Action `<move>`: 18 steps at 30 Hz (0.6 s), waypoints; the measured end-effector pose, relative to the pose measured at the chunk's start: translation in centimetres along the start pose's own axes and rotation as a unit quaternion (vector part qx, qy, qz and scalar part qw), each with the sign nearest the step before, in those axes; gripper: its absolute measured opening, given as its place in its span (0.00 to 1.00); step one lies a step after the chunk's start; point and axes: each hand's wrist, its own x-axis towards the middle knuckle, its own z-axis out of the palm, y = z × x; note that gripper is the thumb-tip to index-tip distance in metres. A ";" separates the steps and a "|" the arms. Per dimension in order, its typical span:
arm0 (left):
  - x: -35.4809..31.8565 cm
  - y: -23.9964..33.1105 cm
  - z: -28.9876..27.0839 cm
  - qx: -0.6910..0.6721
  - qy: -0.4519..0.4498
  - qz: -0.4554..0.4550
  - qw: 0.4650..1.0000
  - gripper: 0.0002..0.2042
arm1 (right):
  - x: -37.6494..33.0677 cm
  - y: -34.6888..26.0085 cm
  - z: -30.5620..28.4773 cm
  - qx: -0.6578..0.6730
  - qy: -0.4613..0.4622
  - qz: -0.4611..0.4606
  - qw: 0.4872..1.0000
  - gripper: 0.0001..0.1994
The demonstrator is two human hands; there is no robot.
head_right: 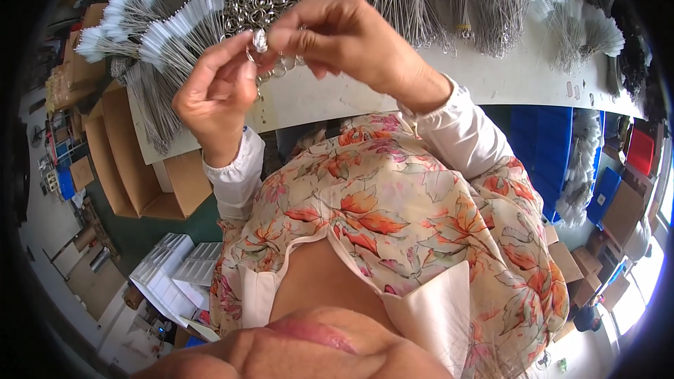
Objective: The person is seen assembling small white bottle brushes by attaching them to metal ring components at a workbench in a factory setting.
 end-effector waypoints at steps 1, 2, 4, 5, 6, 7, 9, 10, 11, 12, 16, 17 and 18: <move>0.1 0.1 0.1 0.001 0.000 -0.003 1.000 0.15 | 0.0 -0.5 -0.1 -0.001 0.004 0.027 1.000 0.09; 0.3 0.1 0.2 0.018 -0.001 0.012 1.000 0.15 | 0.0 -0.4 -0.1 0.011 0.003 0.034 0.999 0.09; 0.8 0.0 0.5 0.036 0.001 0.040 0.999 0.15 | 0.1 -0.2 0.1 0.023 0.003 0.043 0.999 0.09; 0.9 0.1 0.6 0.036 0.000 0.039 0.999 0.15 | 0.1 -0.2 0.3 0.028 0.011 0.041 0.999 0.09; 0.9 0.3 0.6 0.052 -0.005 0.045 0.998 0.15 | 0.2 -0.2 0.4 0.032 0.020 0.040 0.998 0.09; 1.0 0.3 0.6 0.068 -0.010 0.051 0.996 0.15 | 0.2 -0.1 0.5 0.033 0.020 0.040 0.998 0.09; 0.8 0.0 0.5 0.059 -0.006 0.041 0.997 0.14 | 0.4 0.2 0.5 0.019 0.027 0.030 0.999 0.09; 0.8 -0.1 0.4 0.049 -0.001 0.033 0.998 0.14 | 0.5 0.1 0.3 0.020 0.025 0.031 0.999 0.09; 0.8 -0.1 0.2 0.048 -0.003 0.031 0.998 0.14 | 0.6 -0.1 0.1 -0.006 0.012 0.029 1.000 0.09; 1.0 0.1 0.0 0.031 -0.019 0.014 0.999 0.14 | 0.7 -0.4 -0.1 -0.032 -0.002 0.026 0.999 0.08; 1.2 0.9 -0.3 0.033 -0.046 0.014 0.998 0.14 | 0.8 -1.1 -1.0 -0.091 -0.074 0.060 0.991 0.07; 1.2 1.1 -0.4 0.052 -0.055 0.033 0.997 0.13 | 0.7 -1.1 -1.1 -0.092 -0.075 0.060 0.991 0.07; 1.1 1.1 -0.4 0.052 -0.055 0.033 0.997 0.13 | 0.6 -0.9 -1.2 -0.086 -0.089 0.056 0.991 0.08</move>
